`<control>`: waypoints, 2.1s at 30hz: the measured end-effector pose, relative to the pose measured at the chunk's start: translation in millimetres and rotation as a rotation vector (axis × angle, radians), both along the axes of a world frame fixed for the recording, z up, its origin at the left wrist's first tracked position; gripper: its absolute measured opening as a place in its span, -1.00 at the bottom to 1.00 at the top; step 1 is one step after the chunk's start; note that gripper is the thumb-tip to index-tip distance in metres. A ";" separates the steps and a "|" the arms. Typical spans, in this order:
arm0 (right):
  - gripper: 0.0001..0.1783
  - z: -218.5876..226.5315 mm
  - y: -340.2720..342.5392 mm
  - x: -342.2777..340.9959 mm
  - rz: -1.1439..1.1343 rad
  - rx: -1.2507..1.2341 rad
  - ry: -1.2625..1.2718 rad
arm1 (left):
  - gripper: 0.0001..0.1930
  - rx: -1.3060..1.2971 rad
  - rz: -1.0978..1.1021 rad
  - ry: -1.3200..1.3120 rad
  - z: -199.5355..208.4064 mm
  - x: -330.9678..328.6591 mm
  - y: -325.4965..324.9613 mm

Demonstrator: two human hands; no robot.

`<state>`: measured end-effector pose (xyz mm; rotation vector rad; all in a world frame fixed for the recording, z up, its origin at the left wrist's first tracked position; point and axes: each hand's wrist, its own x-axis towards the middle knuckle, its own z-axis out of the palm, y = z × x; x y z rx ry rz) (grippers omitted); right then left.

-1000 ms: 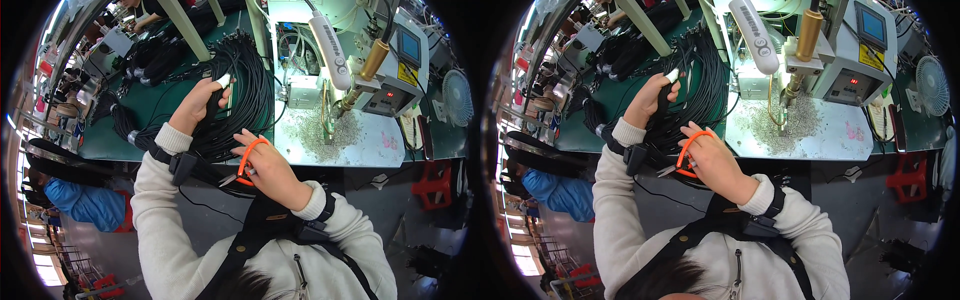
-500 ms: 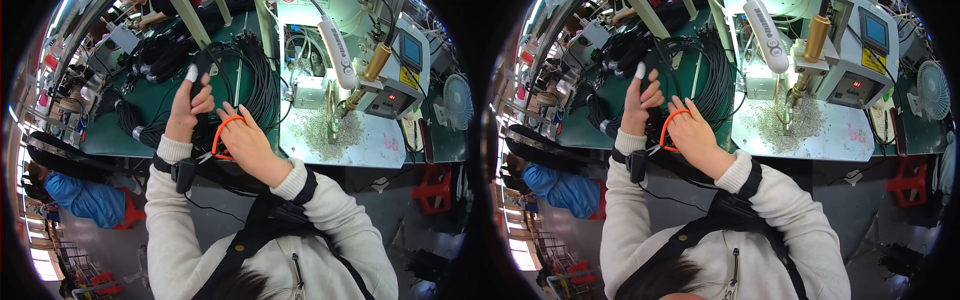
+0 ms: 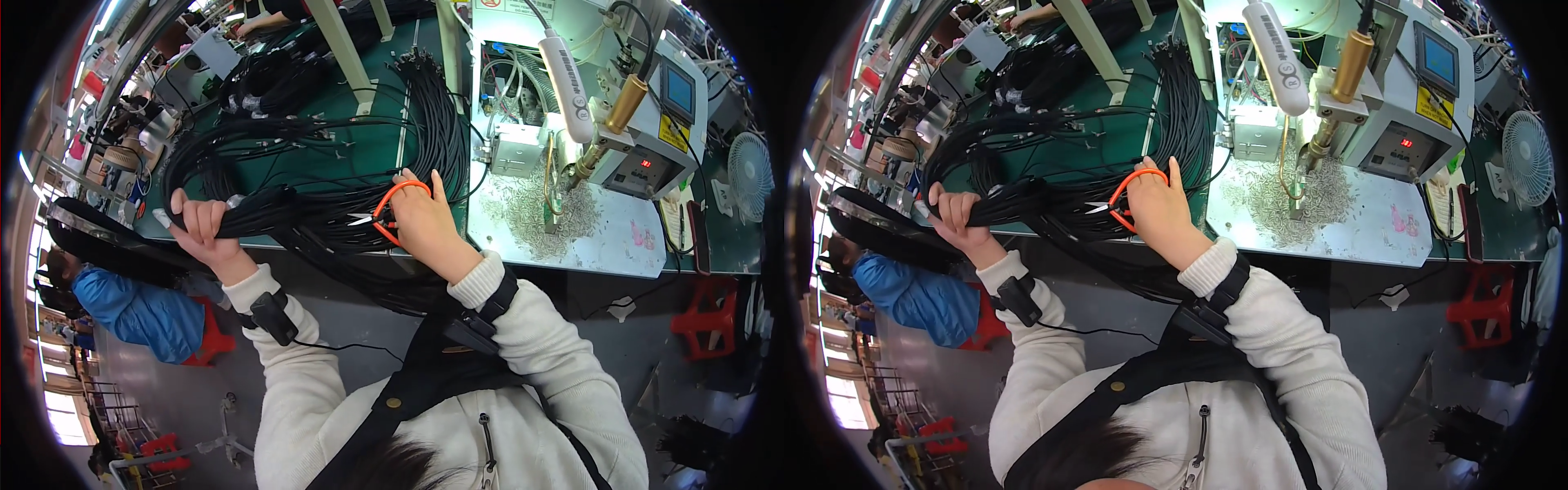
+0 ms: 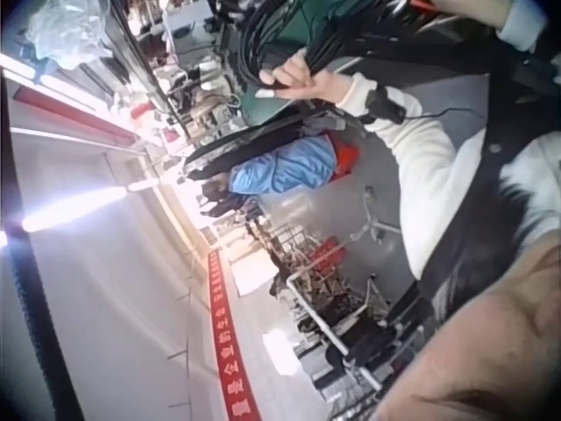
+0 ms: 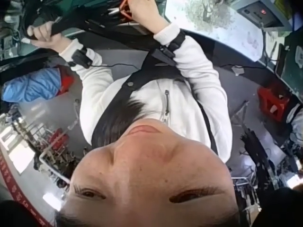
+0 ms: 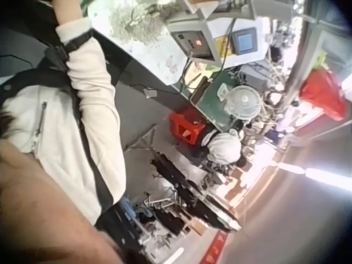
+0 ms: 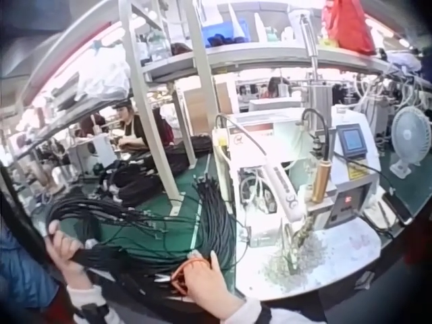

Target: The person trims the ends of wires using shears, then gathers a bundle of cables and cuts the excess wire from each connector one by one. After finishing the bundle, the person sets the shears down and picks up another group of wires to repeat the process.

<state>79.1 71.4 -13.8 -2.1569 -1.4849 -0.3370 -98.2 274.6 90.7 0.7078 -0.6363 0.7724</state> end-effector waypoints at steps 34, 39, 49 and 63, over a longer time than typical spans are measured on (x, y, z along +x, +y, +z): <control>-0.64 -9.9 49.4 22.9 -0.295 0.138 0.002 | -0.57 0.062 0.935 0.271 -23.7 -61.1 -65.7; -0.70 -5.2 44.0 22.0 -0.235 0.177 0.157 | -0.52 -0.010 0.721 0.322 -28.6 -47.5 -79.1; -0.77 55.7 33.5 -43.7 0.468 0.439 1.022 | -0.50 0.005 0.699 0.346 -44.4 -16.1 -109.9; -0.72 32.7 35.3 -66.2 0.575 0.415 0.498 | -0.60 -0.203 0.427 0.474 -32.5 -19.6 -63.5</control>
